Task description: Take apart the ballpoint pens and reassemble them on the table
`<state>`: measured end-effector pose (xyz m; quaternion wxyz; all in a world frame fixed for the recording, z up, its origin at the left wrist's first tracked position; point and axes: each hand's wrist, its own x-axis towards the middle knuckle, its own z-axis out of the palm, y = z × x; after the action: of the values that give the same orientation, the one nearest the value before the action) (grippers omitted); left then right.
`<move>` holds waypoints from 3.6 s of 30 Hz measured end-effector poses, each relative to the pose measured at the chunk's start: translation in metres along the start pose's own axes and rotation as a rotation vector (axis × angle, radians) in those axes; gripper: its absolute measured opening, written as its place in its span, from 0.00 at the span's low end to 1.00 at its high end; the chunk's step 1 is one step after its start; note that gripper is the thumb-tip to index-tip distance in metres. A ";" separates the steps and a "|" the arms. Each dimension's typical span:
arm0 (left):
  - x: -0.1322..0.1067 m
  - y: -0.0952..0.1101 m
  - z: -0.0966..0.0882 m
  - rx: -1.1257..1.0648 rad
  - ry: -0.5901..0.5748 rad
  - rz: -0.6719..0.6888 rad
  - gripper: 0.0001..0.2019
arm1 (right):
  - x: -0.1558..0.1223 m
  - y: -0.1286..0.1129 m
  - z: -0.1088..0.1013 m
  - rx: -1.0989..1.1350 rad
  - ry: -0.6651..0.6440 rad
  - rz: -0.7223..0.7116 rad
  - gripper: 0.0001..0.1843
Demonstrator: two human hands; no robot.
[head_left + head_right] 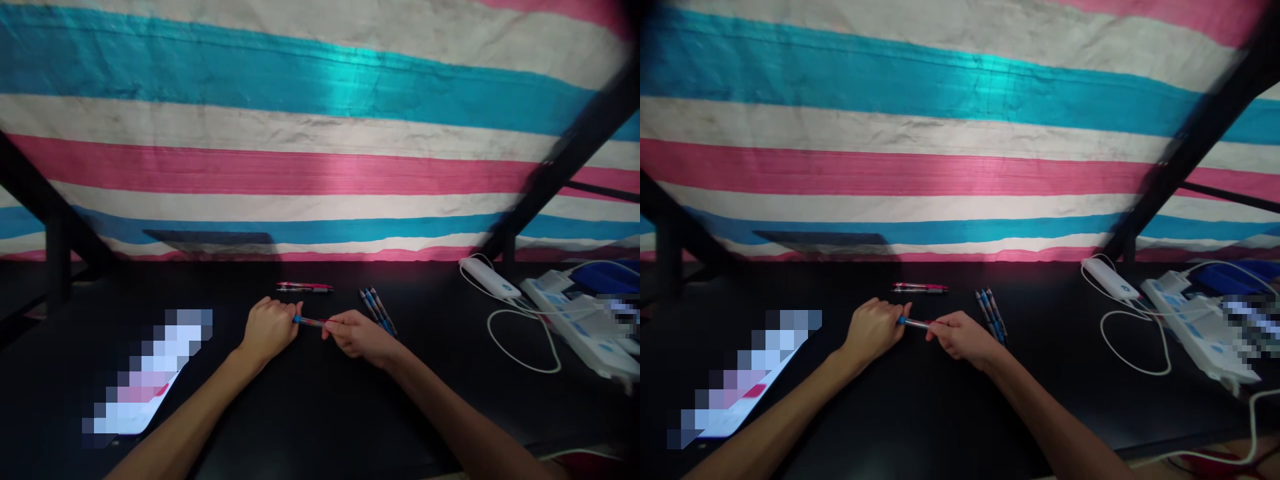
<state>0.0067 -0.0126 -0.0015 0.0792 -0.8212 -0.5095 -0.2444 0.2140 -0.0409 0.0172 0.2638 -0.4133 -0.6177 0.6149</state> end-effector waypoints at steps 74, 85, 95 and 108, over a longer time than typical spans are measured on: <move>0.008 0.002 -0.005 -1.342 0.088 -0.478 0.08 | 0.004 -0.005 -0.026 0.149 0.418 -0.199 0.14; 0.007 0.004 -0.004 -1.336 0.079 -0.469 0.09 | 0.004 -0.004 -0.022 0.204 0.393 -0.187 0.17; 0.008 0.004 -0.007 -1.327 0.090 -0.481 0.09 | 0.007 0.000 -0.028 0.155 0.466 -0.236 0.11; 0.011 -0.004 -0.009 -1.341 0.141 -0.499 0.10 | 0.003 -0.003 -0.040 0.144 0.514 -0.256 0.11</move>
<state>0.0042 -0.0057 0.0111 -0.4679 -0.5342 -0.4159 -0.5681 0.2451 -0.0169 0.0236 0.5157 -0.4544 -0.5325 0.4940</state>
